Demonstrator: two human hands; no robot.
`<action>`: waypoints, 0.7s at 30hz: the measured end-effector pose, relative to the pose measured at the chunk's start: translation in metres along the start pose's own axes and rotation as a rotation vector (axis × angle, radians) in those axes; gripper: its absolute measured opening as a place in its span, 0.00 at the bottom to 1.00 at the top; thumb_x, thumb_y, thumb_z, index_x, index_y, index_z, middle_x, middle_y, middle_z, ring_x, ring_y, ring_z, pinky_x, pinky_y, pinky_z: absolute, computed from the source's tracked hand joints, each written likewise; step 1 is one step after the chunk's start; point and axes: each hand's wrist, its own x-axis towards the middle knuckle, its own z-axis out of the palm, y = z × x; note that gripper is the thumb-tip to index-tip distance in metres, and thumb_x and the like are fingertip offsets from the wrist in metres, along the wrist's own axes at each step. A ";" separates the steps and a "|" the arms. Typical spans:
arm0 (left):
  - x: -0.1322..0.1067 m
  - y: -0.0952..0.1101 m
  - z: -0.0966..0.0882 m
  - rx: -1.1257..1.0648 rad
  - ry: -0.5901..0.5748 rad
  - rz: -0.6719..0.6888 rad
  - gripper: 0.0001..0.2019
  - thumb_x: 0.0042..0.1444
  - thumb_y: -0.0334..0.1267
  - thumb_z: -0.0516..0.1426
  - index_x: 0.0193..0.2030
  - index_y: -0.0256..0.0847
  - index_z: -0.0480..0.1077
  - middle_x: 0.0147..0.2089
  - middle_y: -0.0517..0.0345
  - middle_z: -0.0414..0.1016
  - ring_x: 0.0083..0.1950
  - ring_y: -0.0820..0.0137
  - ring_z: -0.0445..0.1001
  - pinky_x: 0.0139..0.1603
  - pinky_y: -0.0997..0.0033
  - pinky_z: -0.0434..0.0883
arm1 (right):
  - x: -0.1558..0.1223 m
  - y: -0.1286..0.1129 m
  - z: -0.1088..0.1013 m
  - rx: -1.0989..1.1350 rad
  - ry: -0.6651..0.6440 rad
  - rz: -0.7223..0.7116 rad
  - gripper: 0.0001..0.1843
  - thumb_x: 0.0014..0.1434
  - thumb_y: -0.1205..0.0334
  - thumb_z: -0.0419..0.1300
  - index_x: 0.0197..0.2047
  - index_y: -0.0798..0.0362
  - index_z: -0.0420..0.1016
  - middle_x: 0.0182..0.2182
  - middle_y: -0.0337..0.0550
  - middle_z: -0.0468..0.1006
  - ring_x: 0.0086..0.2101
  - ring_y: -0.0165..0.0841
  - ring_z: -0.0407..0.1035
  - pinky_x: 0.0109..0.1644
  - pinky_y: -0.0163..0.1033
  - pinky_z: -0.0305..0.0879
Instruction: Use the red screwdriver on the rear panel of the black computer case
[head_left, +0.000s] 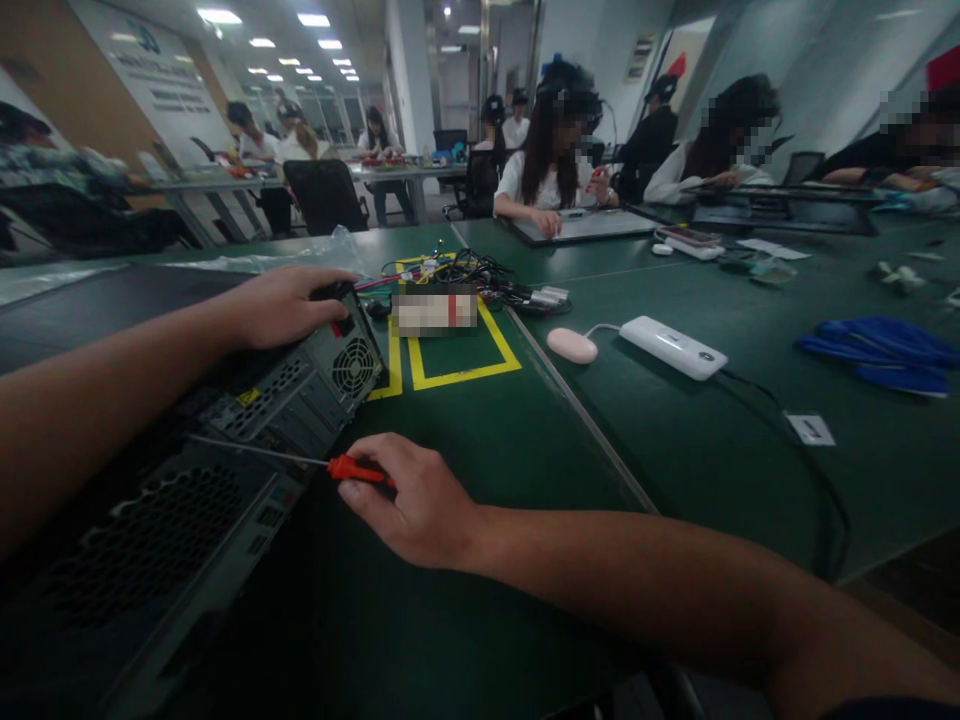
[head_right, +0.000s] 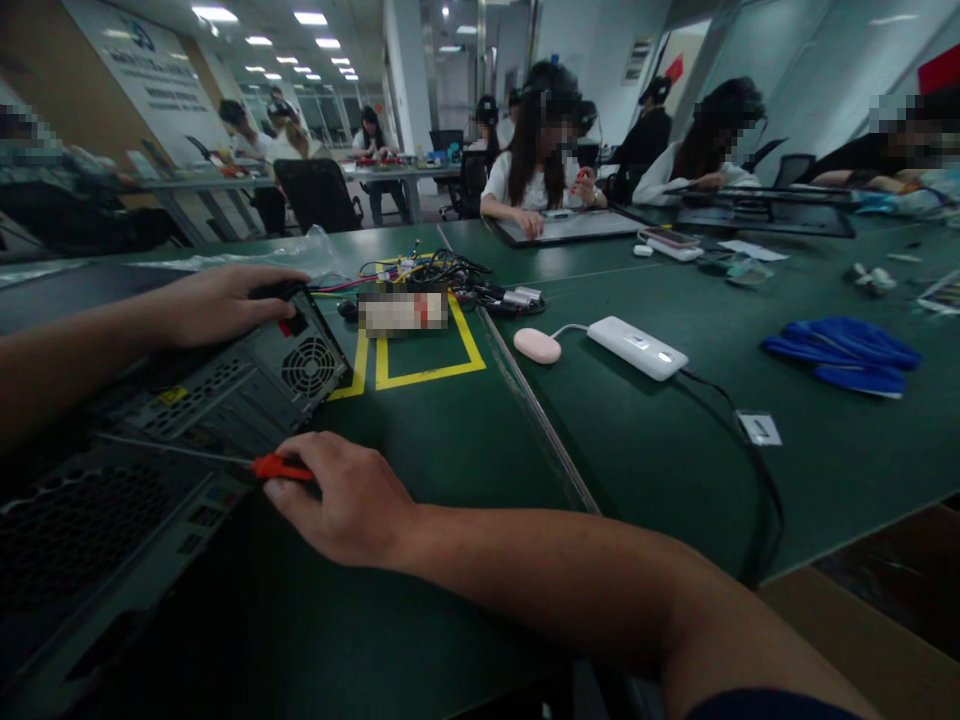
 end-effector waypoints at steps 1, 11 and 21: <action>0.000 0.000 0.000 -0.002 0.003 0.000 0.44 0.56 0.57 0.47 0.75 0.32 0.66 0.74 0.39 0.71 0.73 0.47 0.70 0.73 0.46 0.65 | 0.000 0.000 0.000 -0.003 0.004 -0.007 0.13 0.74 0.54 0.60 0.56 0.52 0.72 0.47 0.47 0.80 0.46 0.37 0.76 0.55 0.44 0.73; -0.001 0.000 -0.001 0.011 -0.006 0.006 0.42 0.58 0.56 0.48 0.74 0.35 0.66 0.73 0.42 0.72 0.72 0.48 0.70 0.74 0.47 0.64 | 0.001 -0.001 -0.002 -0.037 -0.020 -0.025 0.15 0.78 0.53 0.55 0.54 0.55 0.75 0.42 0.45 0.78 0.42 0.36 0.73 0.51 0.42 0.72; 0.001 -0.003 0.000 0.006 -0.005 0.028 0.40 0.58 0.55 0.49 0.74 0.37 0.68 0.71 0.43 0.74 0.71 0.49 0.72 0.74 0.48 0.65 | 0.000 0.000 0.001 0.042 0.000 0.020 0.17 0.72 0.53 0.63 0.59 0.51 0.70 0.48 0.46 0.80 0.44 0.36 0.77 0.51 0.42 0.75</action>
